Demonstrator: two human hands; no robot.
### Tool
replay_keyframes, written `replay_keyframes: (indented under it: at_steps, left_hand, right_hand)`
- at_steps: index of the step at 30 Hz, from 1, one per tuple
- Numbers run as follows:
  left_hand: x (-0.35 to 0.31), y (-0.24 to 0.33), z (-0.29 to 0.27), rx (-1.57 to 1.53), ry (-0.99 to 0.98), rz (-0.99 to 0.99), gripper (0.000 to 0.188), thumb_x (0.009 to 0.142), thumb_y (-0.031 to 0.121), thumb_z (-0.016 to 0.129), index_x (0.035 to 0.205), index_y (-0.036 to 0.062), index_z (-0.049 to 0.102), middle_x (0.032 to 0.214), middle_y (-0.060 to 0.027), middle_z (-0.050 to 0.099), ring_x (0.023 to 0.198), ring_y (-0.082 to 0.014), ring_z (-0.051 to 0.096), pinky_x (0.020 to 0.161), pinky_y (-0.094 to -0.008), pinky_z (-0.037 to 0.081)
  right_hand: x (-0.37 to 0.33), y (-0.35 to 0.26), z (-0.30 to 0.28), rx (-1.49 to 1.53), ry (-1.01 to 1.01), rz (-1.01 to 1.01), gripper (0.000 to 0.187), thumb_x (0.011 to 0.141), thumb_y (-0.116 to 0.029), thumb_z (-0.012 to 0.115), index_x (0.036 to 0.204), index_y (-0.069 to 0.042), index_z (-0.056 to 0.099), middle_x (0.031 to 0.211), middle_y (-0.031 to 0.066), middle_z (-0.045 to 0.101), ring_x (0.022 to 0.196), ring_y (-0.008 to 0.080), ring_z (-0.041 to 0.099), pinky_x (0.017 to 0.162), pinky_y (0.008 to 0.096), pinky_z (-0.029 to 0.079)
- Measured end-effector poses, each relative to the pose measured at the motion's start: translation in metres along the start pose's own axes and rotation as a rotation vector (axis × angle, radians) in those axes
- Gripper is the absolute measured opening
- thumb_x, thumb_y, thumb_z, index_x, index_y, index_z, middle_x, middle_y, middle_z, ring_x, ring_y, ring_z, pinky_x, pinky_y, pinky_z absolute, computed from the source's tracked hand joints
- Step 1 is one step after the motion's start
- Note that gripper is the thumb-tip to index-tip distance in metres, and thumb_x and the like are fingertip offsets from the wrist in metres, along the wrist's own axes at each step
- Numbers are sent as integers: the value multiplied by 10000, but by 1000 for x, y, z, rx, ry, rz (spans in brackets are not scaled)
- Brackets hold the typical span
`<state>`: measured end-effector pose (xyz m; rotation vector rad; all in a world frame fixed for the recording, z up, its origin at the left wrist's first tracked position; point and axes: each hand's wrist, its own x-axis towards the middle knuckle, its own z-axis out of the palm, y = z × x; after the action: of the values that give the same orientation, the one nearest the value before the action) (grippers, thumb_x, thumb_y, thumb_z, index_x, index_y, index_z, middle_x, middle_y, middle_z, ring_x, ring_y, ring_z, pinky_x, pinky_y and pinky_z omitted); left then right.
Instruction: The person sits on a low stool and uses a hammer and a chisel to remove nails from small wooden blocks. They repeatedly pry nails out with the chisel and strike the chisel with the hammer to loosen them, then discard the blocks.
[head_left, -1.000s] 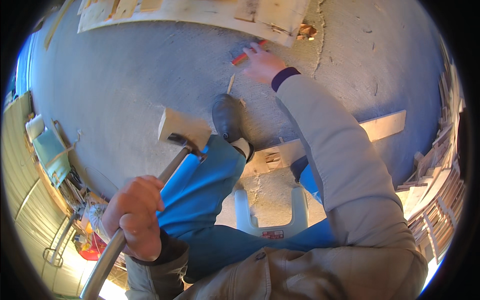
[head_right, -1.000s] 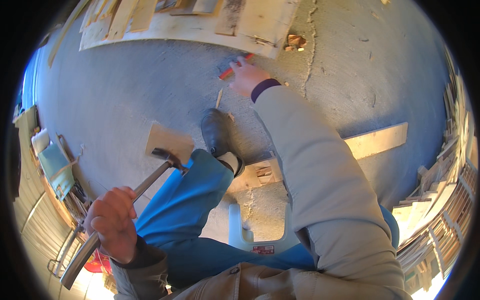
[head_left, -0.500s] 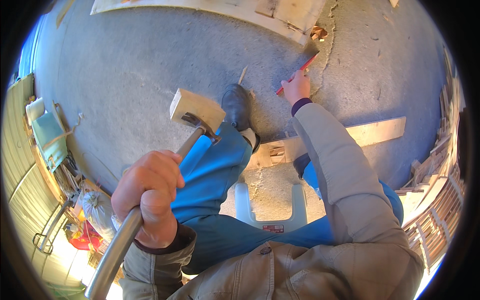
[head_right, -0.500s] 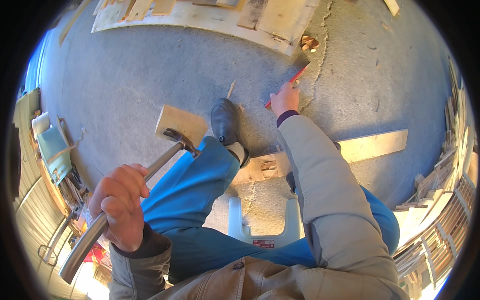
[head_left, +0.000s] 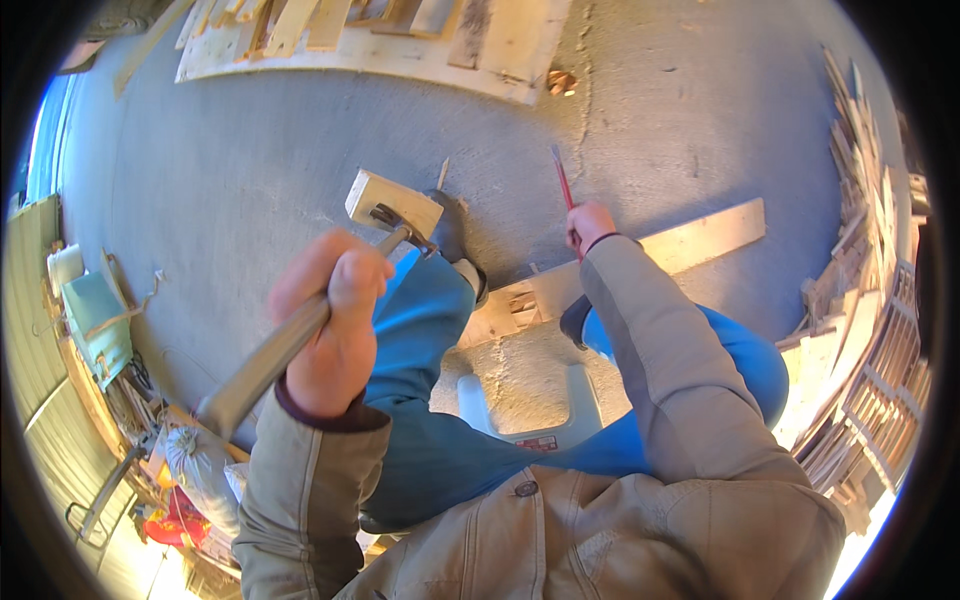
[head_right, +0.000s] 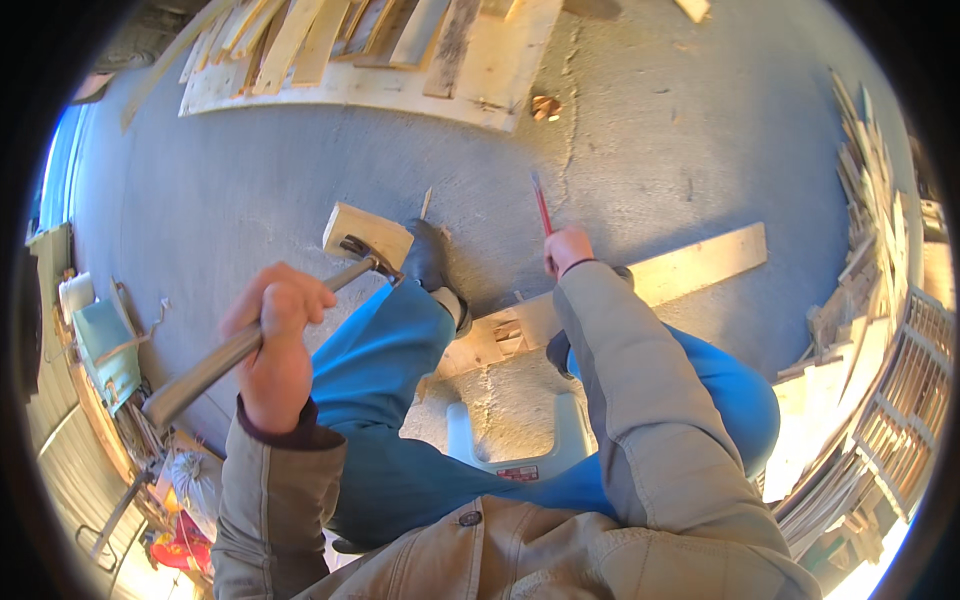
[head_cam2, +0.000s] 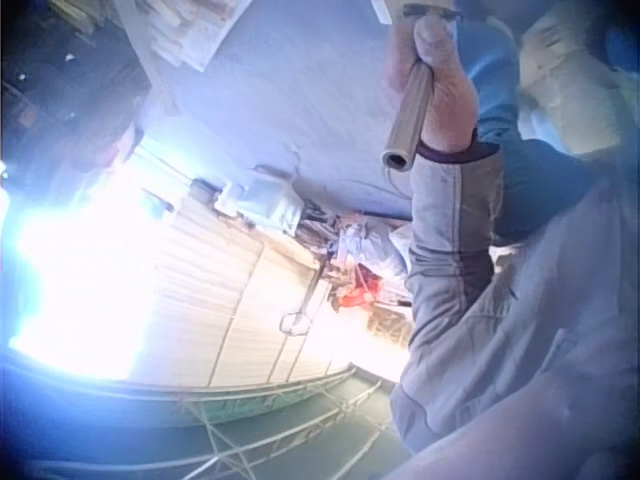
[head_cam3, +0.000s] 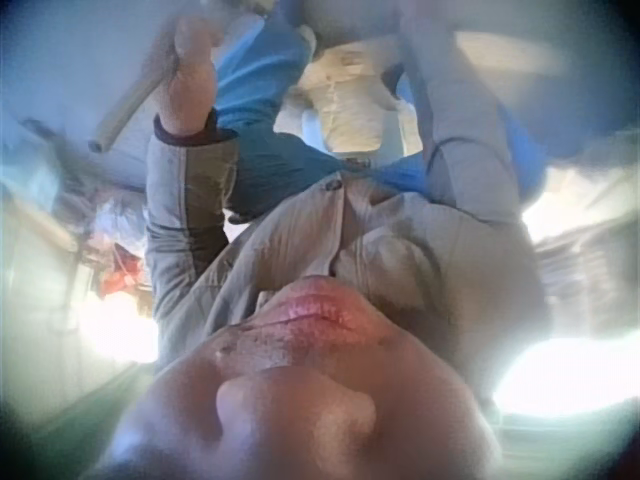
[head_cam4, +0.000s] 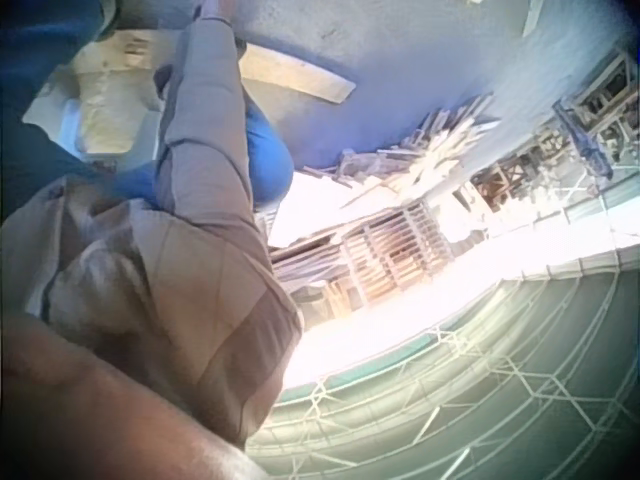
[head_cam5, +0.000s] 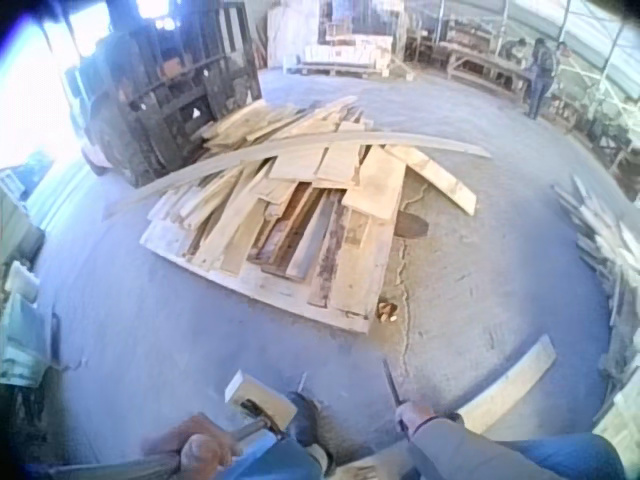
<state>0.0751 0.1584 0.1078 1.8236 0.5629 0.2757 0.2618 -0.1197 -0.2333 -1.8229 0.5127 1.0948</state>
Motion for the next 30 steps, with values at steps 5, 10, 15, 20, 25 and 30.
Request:
replay_keyframes:
  at_steps: [5,10,15,20,25,30]
  left_hand:
    - [-1,-1,34,-44,30,4,433,1082,306,510,754,25,539,724,-28,526,732,-119,516,694,-282,429]
    - [-1,-3,71,-180,55,-13,441,1078,333,526,721,76,511,691,-3,514,710,-111,524,648,-268,392]
    - [-10,-18,117,-311,9,-76,443,1056,351,575,721,62,555,673,-8,526,697,-128,547,648,-298,411]
    - [-21,-41,181,-368,60,-173,429,1045,366,591,746,57,579,688,-24,577,659,-127,542,615,-286,418]
    - [-17,-86,217,-433,128,-303,402,1049,367,573,774,74,561,694,-45,590,674,-143,598,568,-266,442]
    - [0,-132,188,-524,239,-427,444,1057,416,530,751,95,498,716,-56,578,735,-207,655,570,-306,464]
  right_hand:
    - [-101,2,-32,502,76,8,254,686,103,532,921,10,510,673,94,475,444,187,431,376,325,327]
    - [-194,-33,-86,516,91,-253,282,681,92,521,945,-7,511,701,96,482,515,169,450,415,292,339]
    - [-282,-48,-147,616,79,-513,254,714,100,541,963,47,530,729,102,496,519,163,458,426,283,356]
    - [-335,-38,-177,622,97,-534,208,750,88,565,944,26,524,750,108,513,576,161,480,452,283,371]
    - [-336,-36,-188,613,74,-561,186,775,75,571,948,25,527,765,116,535,603,156,495,482,280,378]
    - [-318,-40,-186,581,80,-477,198,769,80,576,957,29,536,768,103,533,603,147,490,478,276,370]
